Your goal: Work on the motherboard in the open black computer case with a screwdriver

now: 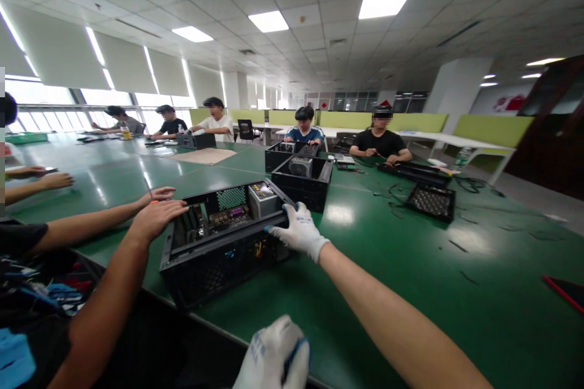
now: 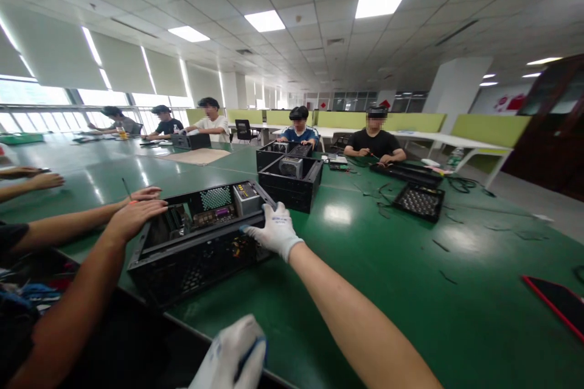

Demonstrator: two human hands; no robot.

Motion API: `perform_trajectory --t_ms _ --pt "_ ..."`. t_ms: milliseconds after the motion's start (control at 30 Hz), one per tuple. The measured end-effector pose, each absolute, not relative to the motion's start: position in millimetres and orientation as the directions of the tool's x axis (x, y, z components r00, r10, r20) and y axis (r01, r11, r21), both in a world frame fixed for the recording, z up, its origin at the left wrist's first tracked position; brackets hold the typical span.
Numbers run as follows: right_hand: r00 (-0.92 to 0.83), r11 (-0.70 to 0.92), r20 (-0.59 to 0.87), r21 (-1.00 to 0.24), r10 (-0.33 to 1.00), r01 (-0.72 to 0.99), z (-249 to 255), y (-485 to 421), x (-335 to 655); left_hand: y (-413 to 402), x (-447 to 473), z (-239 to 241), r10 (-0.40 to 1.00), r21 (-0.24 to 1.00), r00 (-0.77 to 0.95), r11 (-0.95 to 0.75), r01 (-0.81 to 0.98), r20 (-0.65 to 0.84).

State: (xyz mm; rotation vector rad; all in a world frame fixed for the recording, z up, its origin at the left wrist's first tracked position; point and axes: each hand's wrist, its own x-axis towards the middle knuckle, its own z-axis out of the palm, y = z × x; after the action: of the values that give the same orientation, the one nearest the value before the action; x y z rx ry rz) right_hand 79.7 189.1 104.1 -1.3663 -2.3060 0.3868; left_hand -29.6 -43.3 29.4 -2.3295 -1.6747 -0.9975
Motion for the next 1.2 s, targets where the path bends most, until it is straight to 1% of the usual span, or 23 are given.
perform_trajectory --t_ms 67,167,233,333,433,533,700,800,933,1133,1200 --pt "-0.523 0.556 0.202 -0.413 0.828 0.721 104 204 61 -20 -29 10 0.793 0.295 0.154 -0.389 0.873 0.59" --pt "-0.613 0.626 0.163 -0.352 0.773 0.696 105 226 49 10 -29 -18 0.739 0.352 0.041 -0.368 0.86 0.673" --pt "-0.634 0.645 0.143 -0.285 0.76 0.709 105 244 52 22 -30 -31 0.755 0.412 -0.021 -0.335 0.848 0.656" --pt "-0.588 0.602 0.128 -0.181 0.799 0.778 110 281 72 27 -30 -38 0.801 0.471 -0.056 -0.292 0.833 0.596" --pt "-0.471 0.484 0.135 -0.095 0.872 0.87 117 324 98 25 -28 -35 0.844 0.49 -0.058 -0.252 0.834 0.534" --pt "-0.373 0.382 0.15 -0.033 0.916 0.924 124 363 116 24 -26 -32 0.887 0.516 -0.053 -0.218 0.829 0.459" --pt "-0.316 0.312 0.146 0.047 0.937 0.949 128 397 120 27 -26 -33 0.897 0.523 -0.06 -0.2 0.828 0.438" --pt "-0.296 0.285 0.162 0.088 0.941 0.954 129 401 114 27 -26 -36 0.887 0.495 -0.059 -0.199 0.846 0.458" --pt "-0.312 0.287 0.189 0.148 0.931 0.946 132 387 114 28 -24 -38 0.85 0.456 -0.065 -0.214 0.864 0.522" --pt "-0.413 0.368 0.213 0.222 0.885 0.903 135 318 140 28 -26 -38 0.802 0.437 -0.059 -0.261 0.861 0.594" --pt "-0.454 0.405 0.212 0.236 0.865 0.883 136 286 154 27 -27 -38 0.803 0.441 -0.043 -0.28 0.852 0.594"
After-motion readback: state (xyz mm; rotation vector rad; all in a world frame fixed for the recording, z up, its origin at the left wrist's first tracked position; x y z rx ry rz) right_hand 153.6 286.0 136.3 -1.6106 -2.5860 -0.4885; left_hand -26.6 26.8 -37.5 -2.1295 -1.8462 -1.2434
